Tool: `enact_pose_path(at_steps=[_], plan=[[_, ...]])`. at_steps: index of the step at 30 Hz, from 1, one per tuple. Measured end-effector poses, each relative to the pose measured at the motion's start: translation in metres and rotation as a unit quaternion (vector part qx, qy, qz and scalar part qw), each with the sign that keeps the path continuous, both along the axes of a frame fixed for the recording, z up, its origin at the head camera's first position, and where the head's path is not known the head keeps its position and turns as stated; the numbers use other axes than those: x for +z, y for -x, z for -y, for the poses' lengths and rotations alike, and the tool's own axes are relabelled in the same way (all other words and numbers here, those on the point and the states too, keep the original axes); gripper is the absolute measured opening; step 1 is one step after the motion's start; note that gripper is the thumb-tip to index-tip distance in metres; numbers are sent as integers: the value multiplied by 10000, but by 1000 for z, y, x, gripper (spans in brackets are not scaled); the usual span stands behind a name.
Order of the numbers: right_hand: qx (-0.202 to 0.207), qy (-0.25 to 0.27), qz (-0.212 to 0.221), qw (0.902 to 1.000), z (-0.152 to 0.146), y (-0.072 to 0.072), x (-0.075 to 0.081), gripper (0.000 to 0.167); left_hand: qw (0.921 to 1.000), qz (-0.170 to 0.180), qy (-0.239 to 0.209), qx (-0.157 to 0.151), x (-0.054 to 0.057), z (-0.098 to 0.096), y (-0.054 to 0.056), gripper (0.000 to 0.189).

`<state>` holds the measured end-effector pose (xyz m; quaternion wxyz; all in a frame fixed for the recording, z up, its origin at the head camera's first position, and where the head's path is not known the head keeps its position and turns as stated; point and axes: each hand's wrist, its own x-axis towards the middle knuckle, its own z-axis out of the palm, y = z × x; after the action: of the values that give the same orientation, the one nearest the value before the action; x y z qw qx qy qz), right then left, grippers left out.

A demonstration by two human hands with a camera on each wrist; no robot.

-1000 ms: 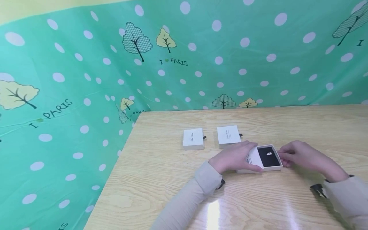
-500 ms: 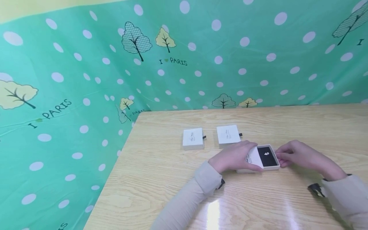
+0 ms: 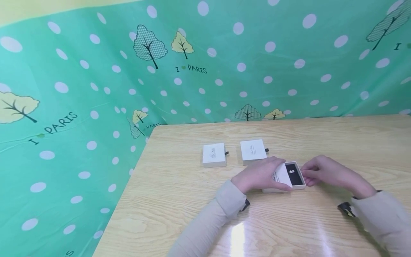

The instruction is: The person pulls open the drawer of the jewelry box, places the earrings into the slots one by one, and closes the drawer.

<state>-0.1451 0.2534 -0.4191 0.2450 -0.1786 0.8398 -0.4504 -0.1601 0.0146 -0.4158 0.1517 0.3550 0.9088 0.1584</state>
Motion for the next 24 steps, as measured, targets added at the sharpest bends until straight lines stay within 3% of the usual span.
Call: enact_pose_path(at_steps=[10,24], plan=[[231,116,-42,9997,13,1,1,20,10000,-49,1,-39,-1,0,0,93],[258,70,76,9996,36,2,3,17,9996,-234,-3,-134,-1,1,-1,91]])
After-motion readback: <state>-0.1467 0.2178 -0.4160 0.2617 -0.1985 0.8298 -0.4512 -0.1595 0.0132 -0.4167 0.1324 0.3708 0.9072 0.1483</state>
